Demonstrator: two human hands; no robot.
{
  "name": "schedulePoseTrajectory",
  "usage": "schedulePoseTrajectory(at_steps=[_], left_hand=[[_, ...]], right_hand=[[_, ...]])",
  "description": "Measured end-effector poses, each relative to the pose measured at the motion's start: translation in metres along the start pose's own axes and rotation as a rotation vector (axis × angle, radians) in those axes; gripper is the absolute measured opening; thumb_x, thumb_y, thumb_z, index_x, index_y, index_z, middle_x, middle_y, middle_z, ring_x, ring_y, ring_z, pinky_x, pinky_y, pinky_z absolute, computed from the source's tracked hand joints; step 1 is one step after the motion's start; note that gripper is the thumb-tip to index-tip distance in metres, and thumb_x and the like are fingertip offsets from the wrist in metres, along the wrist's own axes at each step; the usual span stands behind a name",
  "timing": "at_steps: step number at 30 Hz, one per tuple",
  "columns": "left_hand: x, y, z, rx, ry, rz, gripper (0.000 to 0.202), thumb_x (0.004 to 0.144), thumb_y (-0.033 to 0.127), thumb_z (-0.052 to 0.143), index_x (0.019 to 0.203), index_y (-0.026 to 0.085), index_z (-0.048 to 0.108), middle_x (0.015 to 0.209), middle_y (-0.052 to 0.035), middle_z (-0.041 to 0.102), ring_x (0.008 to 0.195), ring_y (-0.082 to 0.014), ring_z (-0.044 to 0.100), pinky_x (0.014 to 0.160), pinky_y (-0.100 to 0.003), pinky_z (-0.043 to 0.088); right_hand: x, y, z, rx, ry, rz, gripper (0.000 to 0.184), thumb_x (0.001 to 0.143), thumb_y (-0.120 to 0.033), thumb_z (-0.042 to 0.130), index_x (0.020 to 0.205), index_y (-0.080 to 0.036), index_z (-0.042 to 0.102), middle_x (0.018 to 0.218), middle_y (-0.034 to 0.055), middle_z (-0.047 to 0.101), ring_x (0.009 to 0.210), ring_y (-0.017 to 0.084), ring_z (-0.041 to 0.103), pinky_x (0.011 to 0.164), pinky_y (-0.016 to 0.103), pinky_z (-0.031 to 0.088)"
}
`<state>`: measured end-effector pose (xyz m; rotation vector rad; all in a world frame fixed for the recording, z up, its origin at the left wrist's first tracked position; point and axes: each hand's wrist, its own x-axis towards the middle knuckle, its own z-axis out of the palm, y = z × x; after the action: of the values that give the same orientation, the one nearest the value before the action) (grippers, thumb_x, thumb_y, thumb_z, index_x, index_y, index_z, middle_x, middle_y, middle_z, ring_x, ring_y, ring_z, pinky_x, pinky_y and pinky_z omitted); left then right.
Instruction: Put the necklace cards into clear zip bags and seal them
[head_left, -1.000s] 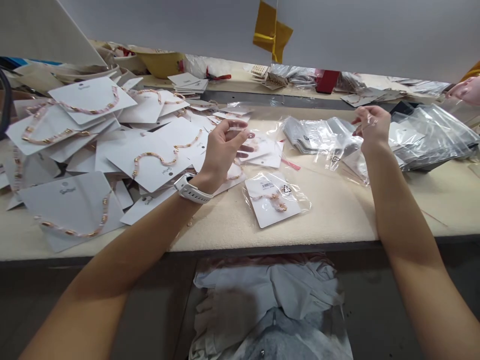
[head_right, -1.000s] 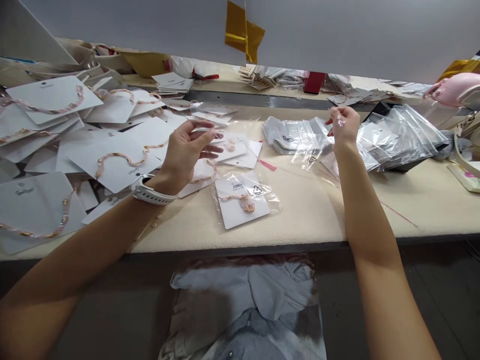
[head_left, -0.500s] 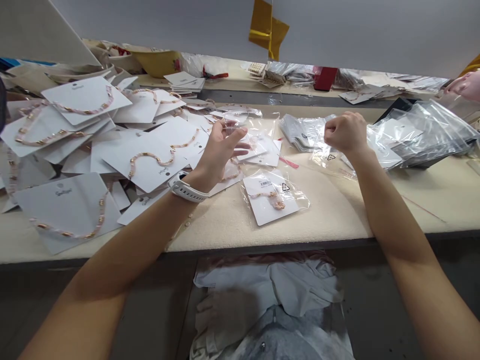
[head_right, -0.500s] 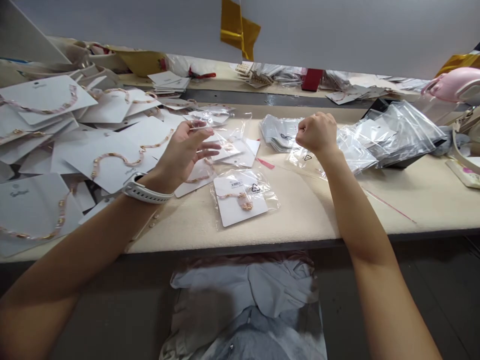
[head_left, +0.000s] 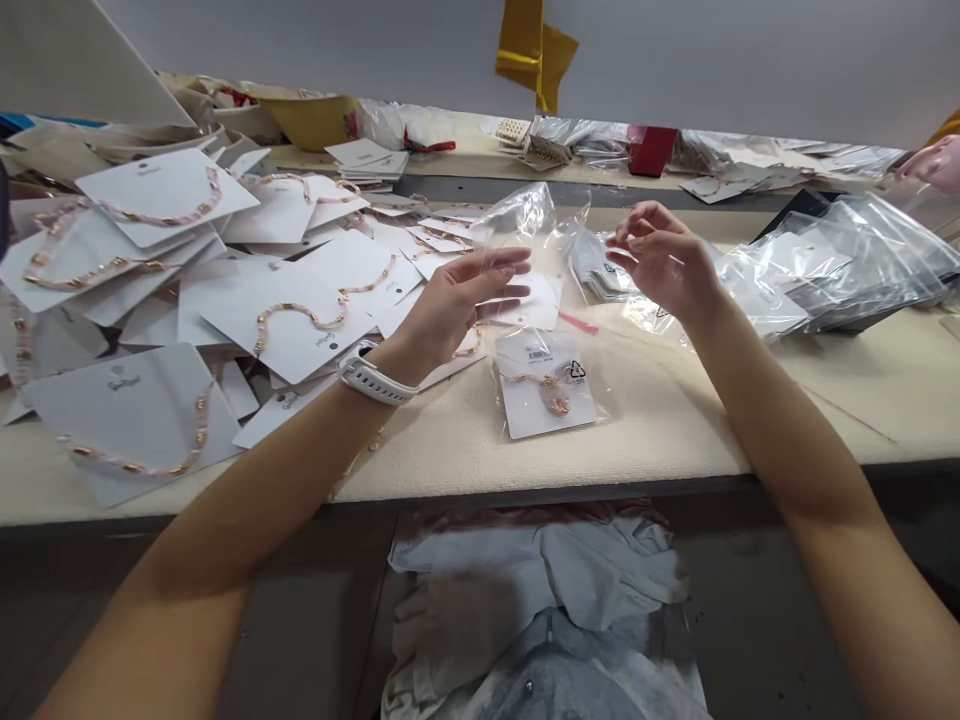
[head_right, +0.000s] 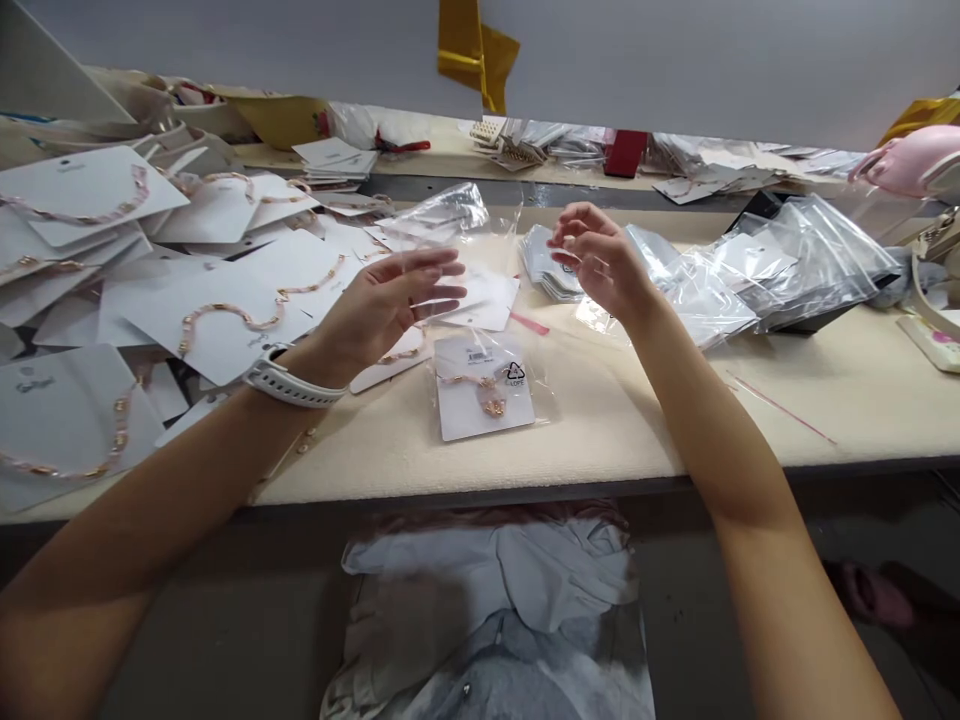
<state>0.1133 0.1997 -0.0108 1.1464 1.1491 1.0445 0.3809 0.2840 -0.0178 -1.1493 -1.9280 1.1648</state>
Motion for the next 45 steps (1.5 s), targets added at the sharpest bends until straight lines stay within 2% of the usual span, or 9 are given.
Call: schedulePoseTrajectory(at_steps=[2,6,8,12,15,20,30,38,45], left_hand=[[-0.001,0.003,0.0,-0.021,-0.023,0.026,0.028,0.089,0.025,0.06,0.115,0.026,0.071,0.119,-0.0034,0.07,0.098,-0.0167,0.072,0.086,-0.028,0.062],[-0.003,0.01,0.002,-0.019,0.038,0.033,0.031,0.093,0.025,0.056,0.122,0.028,0.065,0.118,-0.0013,0.069,0.099,-0.0155,0.071,0.085,-0.026,0.061],[-0.002,0.011,0.002,-0.025,0.052,0.023,0.032,0.094,0.023,0.054,0.125,0.028,0.063,0.118,-0.0015,0.069,0.1,-0.0152,0.071,0.087,-0.026,0.061],[0.003,0.009,-0.003,-0.076,0.006,-0.02,0.038,0.093,0.021,0.058,0.131,0.022,0.058,0.122,-0.0056,0.068,0.108,-0.0151,0.068,0.096,-0.026,0.057],[0.007,0.004,-0.011,-0.114,-0.108,-0.136,0.044,0.083,0.022,0.072,0.126,0.015,0.062,0.121,-0.0084,0.069,0.109,-0.0161,0.068,0.099,-0.027,0.054],[0.007,0.0,-0.017,0.098,-0.154,-0.261,0.026,0.079,0.032,0.078,0.099,0.015,0.076,0.103,-0.0096,0.075,0.087,-0.0171,0.071,0.081,-0.029,0.058],[0.005,0.011,-0.015,0.17,-0.187,-0.171,0.026,0.08,0.028,0.076,0.104,0.019,0.076,0.095,-0.0072,0.076,0.077,-0.0128,0.07,0.071,-0.023,0.055],[0.004,0.009,-0.016,0.29,-0.17,-0.129,0.044,0.092,0.053,0.056,0.106,0.016,0.075,0.101,-0.0103,0.075,0.081,-0.0143,0.069,0.07,-0.022,0.053],[0.006,0.01,-0.018,0.435,-0.104,-0.072,0.034,0.09,0.049,0.063,0.096,0.021,0.079,0.098,-0.0071,0.076,0.068,-0.0085,0.057,0.06,-0.021,0.041]], right_hand=[[-0.002,-0.005,0.002,0.036,-0.122,0.029,0.042,0.081,-0.043,0.058,0.117,-0.023,0.056,0.112,0.0069,0.065,0.097,0.019,0.063,0.089,0.039,0.053],[-0.008,-0.015,0.011,0.034,-0.5,0.069,0.059,0.082,-0.051,0.066,0.134,-0.025,0.055,0.128,0.0091,0.063,0.11,0.02,0.063,0.087,0.034,0.054],[-0.011,-0.02,0.019,0.045,-0.573,0.065,0.054,0.084,-0.053,0.064,0.13,-0.026,0.06,0.127,0.008,0.065,0.11,0.02,0.064,0.088,0.034,0.054],[-0.011,-0.026,0.029,0.039,-0.438,0.108,0.038,0.087,-0.054,0.063,0.109,-0.025,0.073,0.105,0.0058,0.074,0.096,0.018,0.067,0.089,0.036,0.053],[-0.011,-0.024,0.027,0.097,-0.419,0.172,0.045,0.087,-0.056,0.062,0.116,-0.024,0.072,0.101,0.007,0.074,0.098,0.019,0.067,0.092,0.037,0.051],[-0.013,-0.017,0.018,0.117,-0.43,0.27,0.052,0.082,-0.06,0.067,0.119,-0.025,0.072,0.112,0.0086,0.073,0.108,0.023,0.065,0.097,0.039,0.049],[-0.031,-0.027,0.014,0.23,-0.334,0.183,0.046,0.083,-0.058,0.068,0.11,-0.021,0.075,0.099,0.0067,0.075,0.09,0.019,0.07,0.089,0.036,0.053],[-0.021,-0.021,0.037,0.26,-0.02,0.145,0.05,0.078,-0.063,0.07,0.091,-0.015,0.075,0.08,0.0071,0.072,0.071,0.015,0.068,0.076,0.033,0.055],[-0.022,-0.013,0.043,0.273,0.089,0.142,0.052,0.076,-0.067,0.069,0.09,-0.017,0.074,0.076,0.005,0.071,0.067,0.014,0.067,0.069,0.031,0.056]])
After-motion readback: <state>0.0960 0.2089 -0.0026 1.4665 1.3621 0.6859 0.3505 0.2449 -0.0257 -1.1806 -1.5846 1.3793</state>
